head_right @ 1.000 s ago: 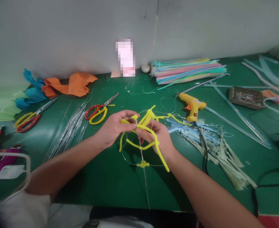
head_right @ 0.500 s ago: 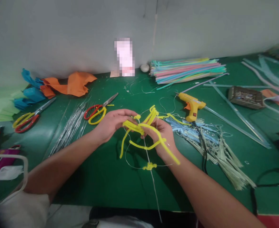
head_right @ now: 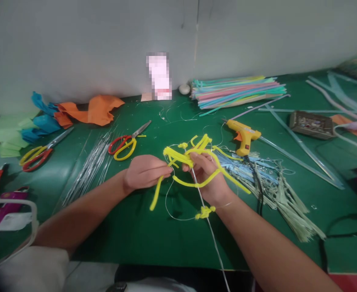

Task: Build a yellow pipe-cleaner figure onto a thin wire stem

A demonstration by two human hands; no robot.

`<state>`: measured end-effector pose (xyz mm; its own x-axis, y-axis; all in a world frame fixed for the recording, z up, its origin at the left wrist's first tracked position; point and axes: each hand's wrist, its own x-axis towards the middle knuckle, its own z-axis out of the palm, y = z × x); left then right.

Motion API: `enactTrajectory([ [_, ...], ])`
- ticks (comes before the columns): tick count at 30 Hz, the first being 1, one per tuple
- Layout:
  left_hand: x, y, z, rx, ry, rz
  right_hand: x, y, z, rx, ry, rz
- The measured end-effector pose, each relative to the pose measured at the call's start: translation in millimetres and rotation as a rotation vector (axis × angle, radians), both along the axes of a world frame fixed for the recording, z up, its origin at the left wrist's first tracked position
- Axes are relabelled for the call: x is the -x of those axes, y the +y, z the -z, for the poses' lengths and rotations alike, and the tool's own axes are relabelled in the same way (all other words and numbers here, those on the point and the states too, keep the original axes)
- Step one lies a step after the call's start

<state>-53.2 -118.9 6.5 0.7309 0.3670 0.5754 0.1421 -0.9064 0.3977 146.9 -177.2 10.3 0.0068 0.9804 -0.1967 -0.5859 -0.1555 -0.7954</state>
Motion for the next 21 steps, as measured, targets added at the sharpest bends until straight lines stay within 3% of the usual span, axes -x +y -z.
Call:
enactTrajectory([
  [6,-6,-19,-4.0,0.139,-0.246,-0.077,0,0,-3.3,0.003,0.026,-0.028],
  [11,-11,-21,-0.4,0.233,-0.370,-0.136,1,-2,-3.8,-0.019,0.035,-0.068],
  [21,-17,-20,-0.3,0.425,-0.339,-0.150,0,-2,-0.3,-0.096,0.081,-0.137],
])
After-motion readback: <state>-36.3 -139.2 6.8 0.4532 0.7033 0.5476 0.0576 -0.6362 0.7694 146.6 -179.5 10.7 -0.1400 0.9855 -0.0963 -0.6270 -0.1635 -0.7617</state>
